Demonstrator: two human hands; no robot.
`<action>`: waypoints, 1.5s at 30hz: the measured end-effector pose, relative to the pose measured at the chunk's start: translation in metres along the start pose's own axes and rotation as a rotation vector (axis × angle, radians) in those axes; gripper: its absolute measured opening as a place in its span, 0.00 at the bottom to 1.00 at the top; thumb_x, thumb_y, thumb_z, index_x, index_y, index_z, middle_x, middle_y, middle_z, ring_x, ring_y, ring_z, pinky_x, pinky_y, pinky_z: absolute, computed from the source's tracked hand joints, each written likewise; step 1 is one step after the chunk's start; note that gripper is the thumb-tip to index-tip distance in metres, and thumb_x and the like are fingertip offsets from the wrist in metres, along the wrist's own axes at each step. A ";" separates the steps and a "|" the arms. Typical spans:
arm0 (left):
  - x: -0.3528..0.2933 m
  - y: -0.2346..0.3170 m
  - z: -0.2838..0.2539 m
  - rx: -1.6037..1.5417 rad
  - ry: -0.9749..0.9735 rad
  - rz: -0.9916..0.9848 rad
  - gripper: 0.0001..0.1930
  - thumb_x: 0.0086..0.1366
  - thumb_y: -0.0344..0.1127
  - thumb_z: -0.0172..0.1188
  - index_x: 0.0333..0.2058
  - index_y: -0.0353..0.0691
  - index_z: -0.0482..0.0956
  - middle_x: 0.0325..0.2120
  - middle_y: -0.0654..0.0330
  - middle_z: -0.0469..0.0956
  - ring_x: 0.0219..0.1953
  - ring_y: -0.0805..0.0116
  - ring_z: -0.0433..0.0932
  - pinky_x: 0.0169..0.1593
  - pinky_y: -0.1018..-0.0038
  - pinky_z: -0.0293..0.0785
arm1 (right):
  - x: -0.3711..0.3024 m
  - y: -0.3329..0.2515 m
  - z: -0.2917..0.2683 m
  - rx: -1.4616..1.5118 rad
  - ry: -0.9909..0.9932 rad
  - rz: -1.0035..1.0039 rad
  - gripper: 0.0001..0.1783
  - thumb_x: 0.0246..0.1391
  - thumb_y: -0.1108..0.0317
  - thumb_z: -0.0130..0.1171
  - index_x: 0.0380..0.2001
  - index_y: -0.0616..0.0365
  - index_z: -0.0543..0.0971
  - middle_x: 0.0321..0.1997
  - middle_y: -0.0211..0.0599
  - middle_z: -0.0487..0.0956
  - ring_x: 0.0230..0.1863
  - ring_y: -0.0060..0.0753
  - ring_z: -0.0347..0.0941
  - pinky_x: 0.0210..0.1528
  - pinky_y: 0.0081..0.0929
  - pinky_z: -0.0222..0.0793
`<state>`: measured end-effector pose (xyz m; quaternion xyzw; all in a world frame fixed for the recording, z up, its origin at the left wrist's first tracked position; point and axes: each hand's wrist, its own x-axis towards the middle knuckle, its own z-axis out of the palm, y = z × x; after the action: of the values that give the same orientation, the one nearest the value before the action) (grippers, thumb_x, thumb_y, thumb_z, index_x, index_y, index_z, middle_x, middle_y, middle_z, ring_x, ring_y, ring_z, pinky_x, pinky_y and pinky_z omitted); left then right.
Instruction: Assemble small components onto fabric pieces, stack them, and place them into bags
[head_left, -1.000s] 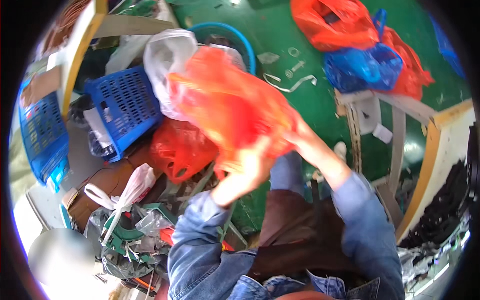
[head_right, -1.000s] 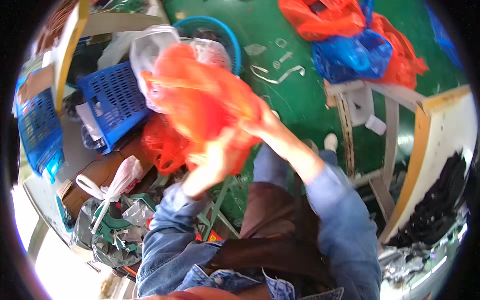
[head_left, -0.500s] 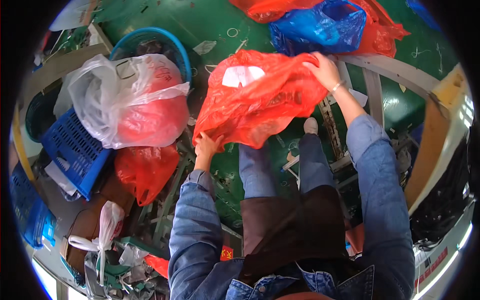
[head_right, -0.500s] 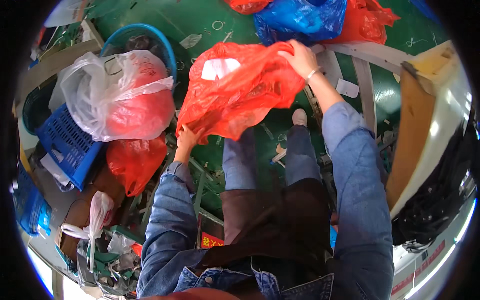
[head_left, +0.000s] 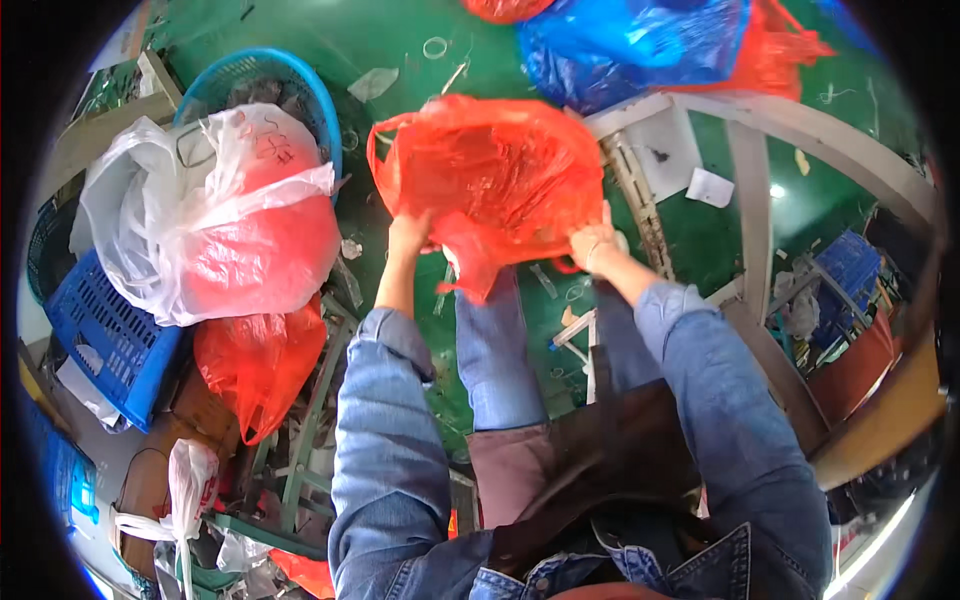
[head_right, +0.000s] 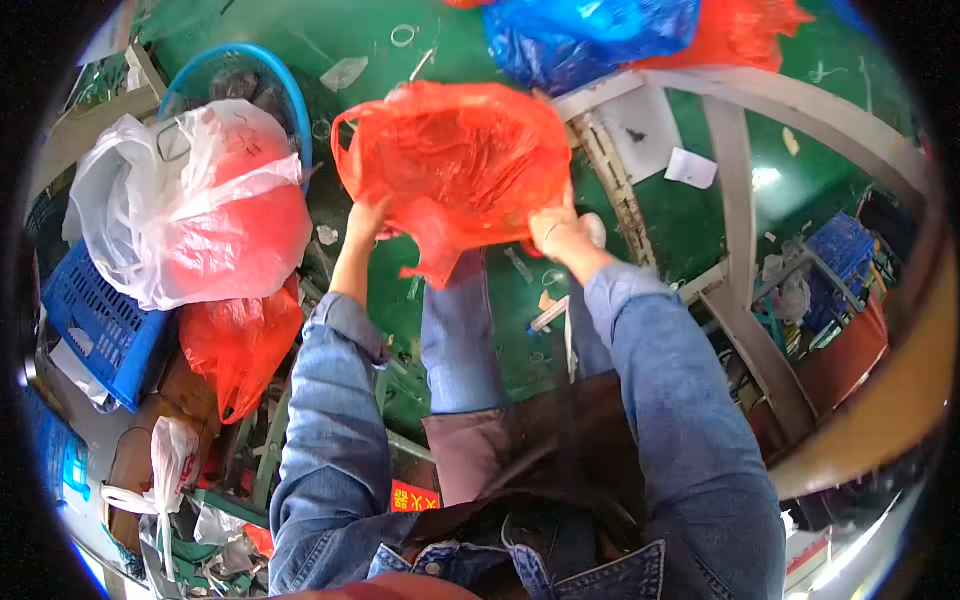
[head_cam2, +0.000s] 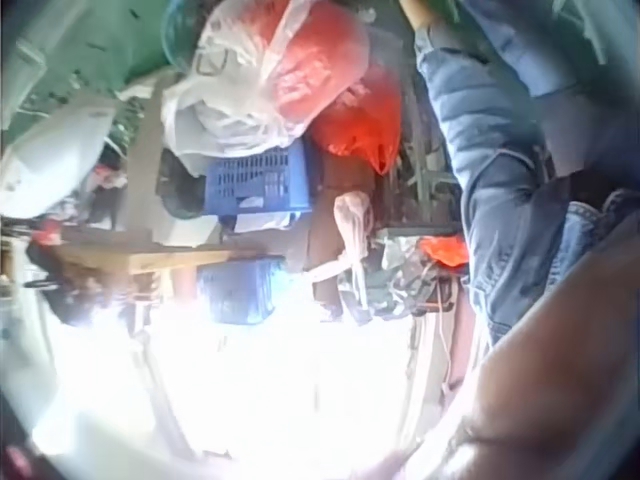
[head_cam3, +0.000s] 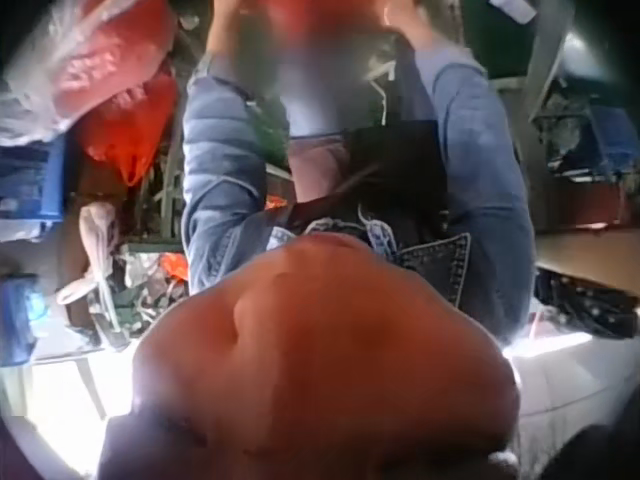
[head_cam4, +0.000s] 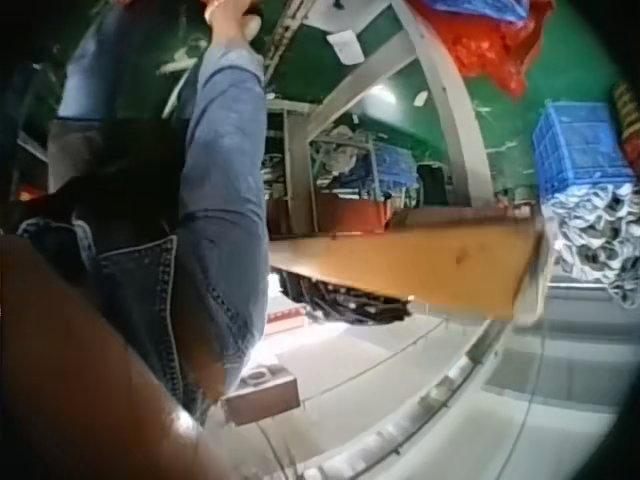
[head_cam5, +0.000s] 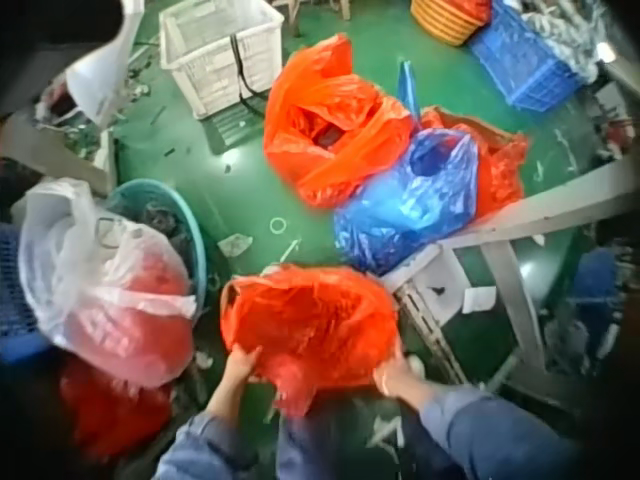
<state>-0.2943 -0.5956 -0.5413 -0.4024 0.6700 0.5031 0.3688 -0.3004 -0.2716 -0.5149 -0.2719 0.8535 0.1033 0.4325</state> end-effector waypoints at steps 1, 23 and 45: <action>-0.011 0.009 0.006 0.183 0.034 0.128 0.20 0.57 0.46 0.55 0.28 0.28 0.74 0.20 0.46 0.77 0.18 0.59 0.79 0.25 0.68 0.76 | -0.013 -0.003 -0.010 0.148 0.138 0.060 0.14 0.45 0.58 0.54 0.33 0.54 0.79 0.36 0.38 0.78 0.45 0.39 0.72 0.60 0.59 0.41; -0.414 0.468 0.215 0.326 -0.618 0.932 0.42 0.60 0.62 0.46 0.60 0.31 0.53 0.59 0.47 0.56 0.60 0.56 0.57 0.58 0.63 0.58 | -0.563 0.115 -0.126 2.368 1.621 1.097 0.54 0.41 0.47 0.64 0.62 0.62 0.47 0.62 0.50 0.59 0.63 0.39 0.52 0.58 0.32 0.52; -0.444 0.444 0.252 0.260 -0.927 0.487 0.37 0.58 0.59 0.53 0.58 0.39 0.60 0.55 0.58 0.65 0.57 0.65 0.63 0.59 0.68 0.58 | -0.482 0.176 -0.184 1.668 1.018 1.210 0.67 0.31 0.38 0.63 0.63 0.65 0.37 0.67 0.60 0.41 0.68 0.57 0.39 0.66 0.40 0.43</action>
<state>-0.4969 -0.2008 -0.0306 0.0779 0.5675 0.6119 0.5454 -0.2931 -0.0208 -0.0313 0.5434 0.7229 -0.4251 -0.0374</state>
